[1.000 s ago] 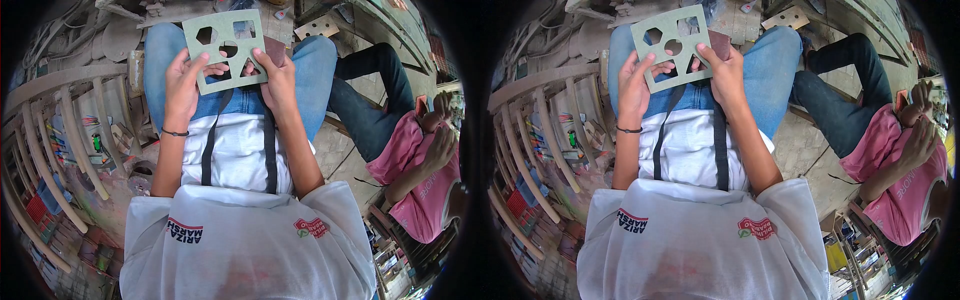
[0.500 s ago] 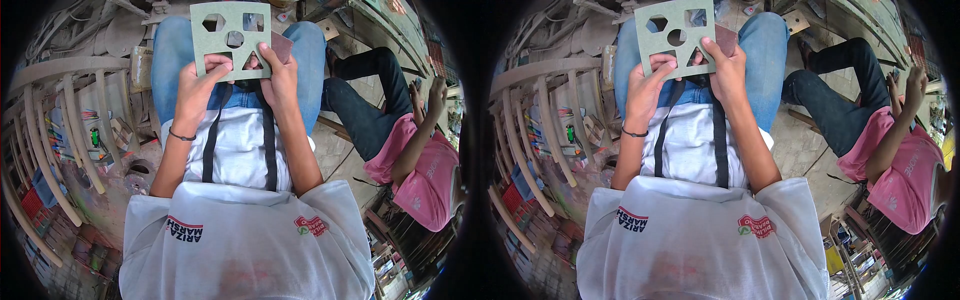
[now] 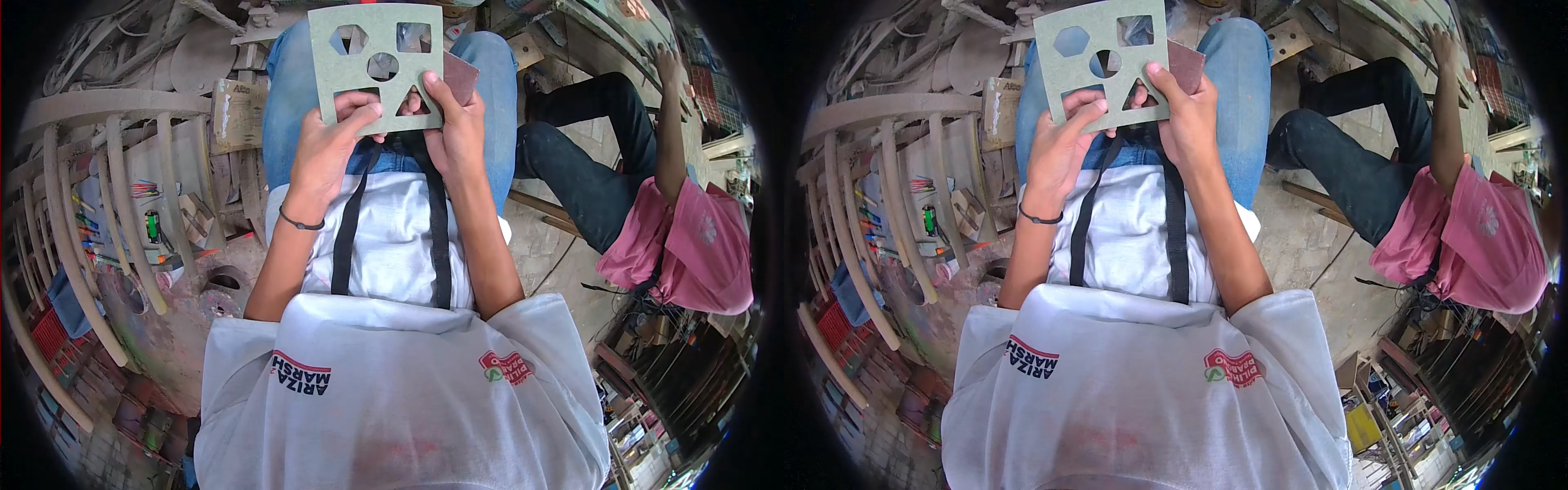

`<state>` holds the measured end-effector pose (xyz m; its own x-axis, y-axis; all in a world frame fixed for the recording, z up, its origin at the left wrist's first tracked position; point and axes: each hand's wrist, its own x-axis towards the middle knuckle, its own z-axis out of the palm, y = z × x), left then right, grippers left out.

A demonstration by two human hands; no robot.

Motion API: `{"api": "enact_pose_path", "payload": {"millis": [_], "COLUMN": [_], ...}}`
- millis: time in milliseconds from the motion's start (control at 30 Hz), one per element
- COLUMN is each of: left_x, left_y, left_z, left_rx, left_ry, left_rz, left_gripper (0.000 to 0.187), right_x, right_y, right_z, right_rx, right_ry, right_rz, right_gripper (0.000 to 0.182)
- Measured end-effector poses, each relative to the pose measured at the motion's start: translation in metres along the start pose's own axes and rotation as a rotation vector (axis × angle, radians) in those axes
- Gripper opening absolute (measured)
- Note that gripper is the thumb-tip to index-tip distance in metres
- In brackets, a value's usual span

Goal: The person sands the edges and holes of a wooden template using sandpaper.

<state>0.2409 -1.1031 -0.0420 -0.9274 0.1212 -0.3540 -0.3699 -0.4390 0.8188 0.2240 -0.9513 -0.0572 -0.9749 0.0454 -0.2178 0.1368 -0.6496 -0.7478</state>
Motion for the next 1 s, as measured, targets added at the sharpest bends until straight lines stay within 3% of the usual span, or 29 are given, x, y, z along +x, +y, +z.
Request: {"api": "enact_pose_path", "payload": {"millis": [433, 767, 1000], "left_x": [-0.003, -0.004, -0.004], "left_y": [-0.002, -0.001, -0.001], "left_z": [0.007, 0.009, 0.011], "left_rx": [0.279, 0.285, 0.282], "left_ry": [0.03, 0.151, 0.176], "left_rz": [0.147, 0.097, 0.148], "left_gripper": [0.015, 0.014, 0.012], "right_x": [0.005, 0.011, 0.013], "right_y": [0.002, 0.007, 0.009], "right_z": [-0.002, -0.001, 0.001], "right_rx": [-0.025, -0.071, -0.047], "right_ry": [0.076, 0.034, 0.039], "right_rz": [0.008, 0.023, 0.02], "right_gripper": [0.012, 0.018, 0.034]}}
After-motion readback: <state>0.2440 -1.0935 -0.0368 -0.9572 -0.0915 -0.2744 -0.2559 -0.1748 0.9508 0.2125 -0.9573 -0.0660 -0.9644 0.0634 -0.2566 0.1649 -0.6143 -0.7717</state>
